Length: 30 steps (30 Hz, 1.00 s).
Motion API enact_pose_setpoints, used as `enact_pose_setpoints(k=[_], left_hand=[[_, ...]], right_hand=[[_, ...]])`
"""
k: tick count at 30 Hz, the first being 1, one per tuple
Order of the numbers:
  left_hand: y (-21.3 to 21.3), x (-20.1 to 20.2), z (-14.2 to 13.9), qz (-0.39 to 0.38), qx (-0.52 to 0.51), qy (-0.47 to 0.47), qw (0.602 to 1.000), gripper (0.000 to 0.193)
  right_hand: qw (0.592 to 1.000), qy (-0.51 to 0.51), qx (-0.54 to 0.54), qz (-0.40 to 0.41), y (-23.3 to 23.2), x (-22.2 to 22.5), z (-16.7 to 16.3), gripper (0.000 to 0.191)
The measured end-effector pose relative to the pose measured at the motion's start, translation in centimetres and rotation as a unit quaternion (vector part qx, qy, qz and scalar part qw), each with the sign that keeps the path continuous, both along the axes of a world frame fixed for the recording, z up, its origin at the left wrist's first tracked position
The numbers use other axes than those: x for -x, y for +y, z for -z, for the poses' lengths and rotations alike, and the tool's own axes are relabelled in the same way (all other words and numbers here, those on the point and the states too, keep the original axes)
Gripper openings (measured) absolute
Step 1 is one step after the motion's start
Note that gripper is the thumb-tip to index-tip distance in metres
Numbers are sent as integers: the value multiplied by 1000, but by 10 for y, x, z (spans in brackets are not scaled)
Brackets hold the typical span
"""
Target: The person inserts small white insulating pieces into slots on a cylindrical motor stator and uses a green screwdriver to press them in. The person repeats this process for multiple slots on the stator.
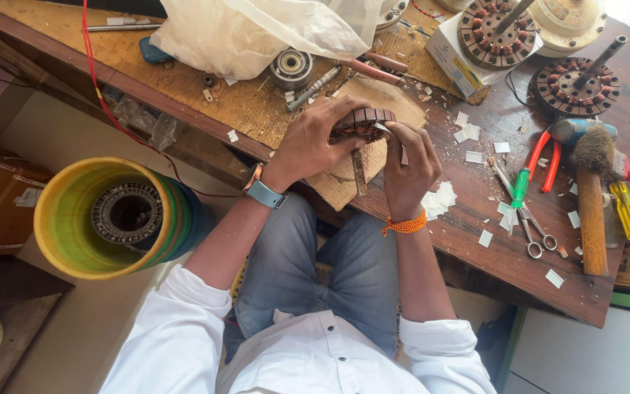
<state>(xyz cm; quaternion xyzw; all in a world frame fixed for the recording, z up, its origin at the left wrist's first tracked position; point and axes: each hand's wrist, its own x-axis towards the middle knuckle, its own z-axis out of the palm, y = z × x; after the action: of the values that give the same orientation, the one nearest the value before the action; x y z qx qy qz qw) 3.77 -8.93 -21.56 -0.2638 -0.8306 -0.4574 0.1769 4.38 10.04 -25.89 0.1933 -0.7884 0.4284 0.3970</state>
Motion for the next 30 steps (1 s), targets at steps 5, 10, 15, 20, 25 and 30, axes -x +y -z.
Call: enact_pose_setpoints(k=[5, 10, 15, 20, 25, 30], left_hand=[[0, -3, -1, -20, -28, -49, 998, 33], [-3, 7, 3, 3, -43, -94, 995, 37], [-1, 27, 5, 13, 44, -153, 987, 35], [0, 30, 6, 11, 76, -154, 985, 28], [5, 21, -2, -14, 91, -118, 989, 28], [4, 17, -10, -45, 108, -132, 984, 25]], right_hand=[[997, 15, -48, -53, 6, 0, -8, 19], [993, 12, -87, -83, 9, 1, -21, 20], [994, -16, -61, -90, 5, 3, -23, 17], [990, -32, -97, -99, 14, 12, -21, 16], [965, 20, -200, -170, 32, 32, -27, 17], [948, 28, -244, -203, 35, 35, -37, 20]])
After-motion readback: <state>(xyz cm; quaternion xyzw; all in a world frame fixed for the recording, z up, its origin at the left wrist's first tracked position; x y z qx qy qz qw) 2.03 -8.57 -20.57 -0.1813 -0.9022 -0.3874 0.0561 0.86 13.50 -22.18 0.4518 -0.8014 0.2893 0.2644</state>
